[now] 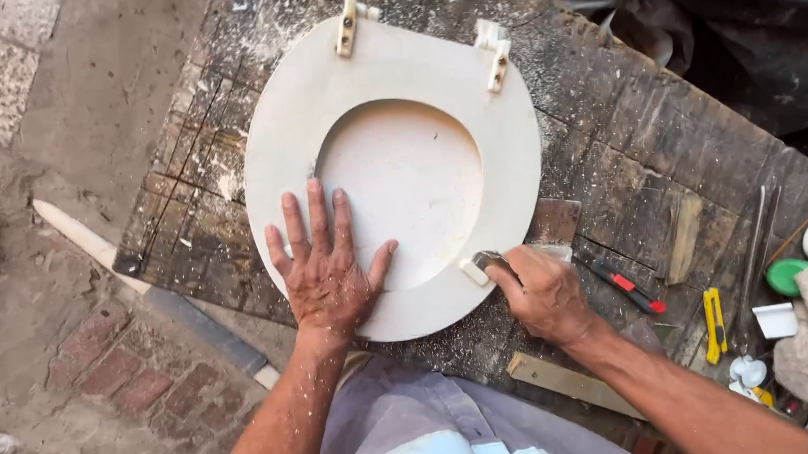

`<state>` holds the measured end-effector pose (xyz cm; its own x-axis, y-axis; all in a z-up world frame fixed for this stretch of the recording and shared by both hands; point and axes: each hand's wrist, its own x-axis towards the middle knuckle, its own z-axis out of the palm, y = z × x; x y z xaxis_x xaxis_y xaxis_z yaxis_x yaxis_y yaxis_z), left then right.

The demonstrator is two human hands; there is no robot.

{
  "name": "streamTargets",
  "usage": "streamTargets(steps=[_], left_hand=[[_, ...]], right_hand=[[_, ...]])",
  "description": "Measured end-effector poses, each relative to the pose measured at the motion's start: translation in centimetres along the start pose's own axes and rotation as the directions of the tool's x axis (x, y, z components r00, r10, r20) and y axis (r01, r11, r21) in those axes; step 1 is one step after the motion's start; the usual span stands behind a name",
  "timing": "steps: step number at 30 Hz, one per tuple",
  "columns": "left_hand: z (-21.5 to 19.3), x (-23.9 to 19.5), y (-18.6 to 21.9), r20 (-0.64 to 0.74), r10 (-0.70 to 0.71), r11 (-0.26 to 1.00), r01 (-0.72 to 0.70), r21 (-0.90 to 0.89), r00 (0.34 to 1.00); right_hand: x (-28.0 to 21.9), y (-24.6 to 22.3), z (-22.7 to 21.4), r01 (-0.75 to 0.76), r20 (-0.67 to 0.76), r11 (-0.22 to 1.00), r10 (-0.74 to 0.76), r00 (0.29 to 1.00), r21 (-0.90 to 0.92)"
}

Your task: The person sands the surface of a white toilet seat using a sanding block. They hold the seat steady with their left hand while moving the sanding block with their right hand across the top surface and around the edges.

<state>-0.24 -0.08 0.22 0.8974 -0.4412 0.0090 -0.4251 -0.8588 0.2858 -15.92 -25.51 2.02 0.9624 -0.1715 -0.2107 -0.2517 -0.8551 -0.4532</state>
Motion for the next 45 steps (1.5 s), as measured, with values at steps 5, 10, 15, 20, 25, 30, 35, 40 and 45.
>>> streamTargets(steps=[5, 10, 15, 20, 25, 30, 35, 40, 45], left_hand=[[0.1, 0.1, 0.1, 0.006, 0.005, 1.000, -0.005, 0.001, 1.000], [0.1, 0.5, 0.0, 0.000, 0.005, 0.999, -0.005, 0.038, 1.000], [0.1, 0.2, 0.1, 0.008, 0.009, 1.000, -0.008, -0.002, 1.000], [-0.1, 0.4, 0.1, 0.013, 0.007, 1.000, -0.007, -0.019, 1.000], [-0.1, 0.1, 0.0, 0.033, -0.009, 0.999, 0.010, -0.040, 0.999], [0.1, 0.1, 0.2, 0.017, 0.008, 1.000, -0.008, 0.003, 1.000], [-0.1, 0.5, 0.1, 0.044, -0.017, 1.000, 0.017, -0.016, 0.999], [0.0, 0.1, -0.1, 0.017, -0.005, 0.999, 0.006, -0.049, 1.000], [0.3, 0.2, 0.0, 0.004, 0.006, 0.999, -0.006, -0.035, 1.000]], right_hand=[[2.9, -3.0, -0.8, 0.013, -0.030, 0.999, -0.012, 0.999, 0.042], [1.1, -1.2, -0.3, 0.016, -0.030, 1.000, -0.016, 0.999, -0.005], [3.7, -3.7, -0.9, 0.011, -0.046, 0.996, -0.007, 0.999, 0.085], [1.9, -2.3, -1.1, -0.009, -0.035, 0.997, 0.012, 0.999, 0.082], [1.9, -1.4, -1.4, -0.025, 0.022, 0.999, 0.024, 0.999, 0.029], [9.0, -4.0, -4.0, 0.568, 0.239, 0.817, -0.535, 0.811, -0.101], [11.3, -0.3, -3.7, 0.718, 0.406, 0.694, -0.670, 0.622, 0.046], [11.0, 4.4, -4.0, 0.726, 0.493, 0.686, -0.616, 0.615, -0.048], [12.3, -1.4, -2.7, 0.911, 0.508, 0.395, -0.764, 0.398, -0.120]])
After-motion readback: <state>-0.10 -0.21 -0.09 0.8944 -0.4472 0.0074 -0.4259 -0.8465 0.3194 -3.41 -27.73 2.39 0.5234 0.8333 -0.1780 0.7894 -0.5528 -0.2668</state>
